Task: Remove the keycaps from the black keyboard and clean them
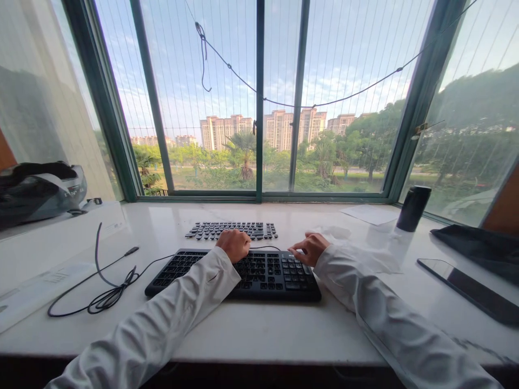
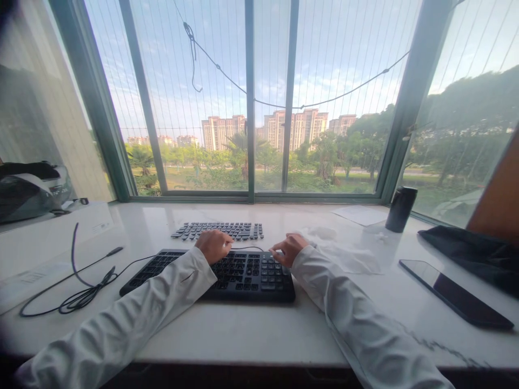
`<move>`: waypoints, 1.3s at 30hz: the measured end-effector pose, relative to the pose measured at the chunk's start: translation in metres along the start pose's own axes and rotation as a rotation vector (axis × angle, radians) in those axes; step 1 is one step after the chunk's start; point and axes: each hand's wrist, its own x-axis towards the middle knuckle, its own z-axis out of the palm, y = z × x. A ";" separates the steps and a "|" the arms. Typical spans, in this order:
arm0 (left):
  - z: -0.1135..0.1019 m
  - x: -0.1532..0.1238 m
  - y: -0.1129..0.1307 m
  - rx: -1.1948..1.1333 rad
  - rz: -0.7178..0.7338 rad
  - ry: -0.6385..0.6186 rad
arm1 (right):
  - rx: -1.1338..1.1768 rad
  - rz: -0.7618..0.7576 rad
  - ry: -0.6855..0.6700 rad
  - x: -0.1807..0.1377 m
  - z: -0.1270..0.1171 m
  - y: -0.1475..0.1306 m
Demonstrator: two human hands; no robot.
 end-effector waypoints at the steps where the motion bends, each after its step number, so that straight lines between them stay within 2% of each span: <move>1: 0.002 0.000 -0.002 -0.005 -0.002 0.006 | 0.002 0.004 0.007 0.000 0.001 0.001; 6: 0.005 -0.001 -0.008 -0.036 0.010 0.029 | 0.010 0.062 0.029 0.000 0.005 0.008; 11: 0.006 -0.005 -0.009 -0.085 0.026 0.030 | -0.050 0.146 -0.010 0.000 0.009 0.016; 18: 0.007 -0.005 -0.011 -0.119 0.045 0.035 | -0.175 0.283 -0.047 0.006 0.004 0.010; 21: 0.007 -0.006 -0.011 -0.133 0.061 0.034 | -0.211 0.286 -0.080 0.018 0.002 0.008; 26: 0.007 -0.007 -0.008 -0.151 0.083 0.035 | -0.235 0.203 -0.240 0.058 0.002 0.012; 31: 0.006 -0.008 -0.008 -0.155 0.094 0.049 | -0.167 0.258 -0.341 0.094 0.020 0.020; 35: 0.005 -0.009 -0.007 -0.148 0.101 0.052 | -0.136 0.265 -0.376 0.104 0.038 0.023; 39: 0.003 -0.010 -0.007 -0.134 0.129 0.059 | -0.115 0.256 -0.368 0.103 0.041 0.023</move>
